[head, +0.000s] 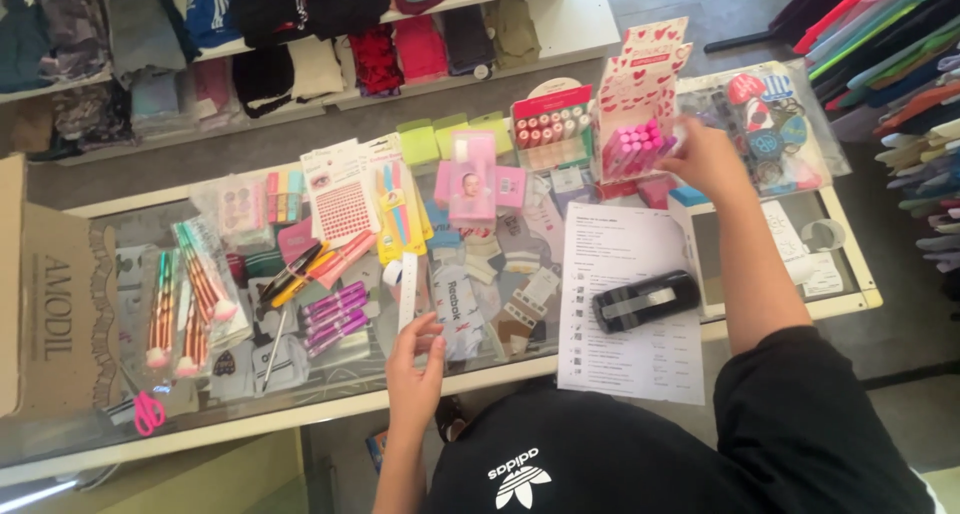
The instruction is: Applying small adhesive labels to cosmetic tubes and stapling paperwork at a store counter.
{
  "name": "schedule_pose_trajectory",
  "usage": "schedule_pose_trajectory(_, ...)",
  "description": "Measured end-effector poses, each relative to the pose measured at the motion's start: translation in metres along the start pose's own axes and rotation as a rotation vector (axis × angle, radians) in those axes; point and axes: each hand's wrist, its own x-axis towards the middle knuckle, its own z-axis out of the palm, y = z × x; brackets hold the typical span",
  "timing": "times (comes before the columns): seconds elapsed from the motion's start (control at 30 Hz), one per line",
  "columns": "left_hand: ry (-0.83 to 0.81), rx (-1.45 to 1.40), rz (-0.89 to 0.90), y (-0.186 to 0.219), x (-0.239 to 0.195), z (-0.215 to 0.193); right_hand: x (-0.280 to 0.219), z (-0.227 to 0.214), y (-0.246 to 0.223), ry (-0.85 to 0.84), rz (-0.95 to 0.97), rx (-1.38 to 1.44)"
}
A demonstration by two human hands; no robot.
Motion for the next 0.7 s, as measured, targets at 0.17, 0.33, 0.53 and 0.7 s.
schedule_pose_trajectory(0.17,0.003,0.069,-0.07,-0.017,0.002,-0.029,-0.058,0.017,0.006,0.323,-0.042,0.07)
schedule_pose_trajectory(0.33,0.083,0.334,0.012,-0.079,0.007,-0.048,-0.136,0.082,-0.007,0.61,-0.27,0.134)
schedule_pose_trajectory(0.53,0.116,0.693,0.126,-0.113,0.02,-0.085,-0.194,0.174,-0.048,0.427,-0.226,0.316)
schedule_pose_trajectory(0.7,0.074,0.668,0.118,-0.14,0.025,-0.103,-0.223,0.24,-0.095,0.246,-0.435,0.082)
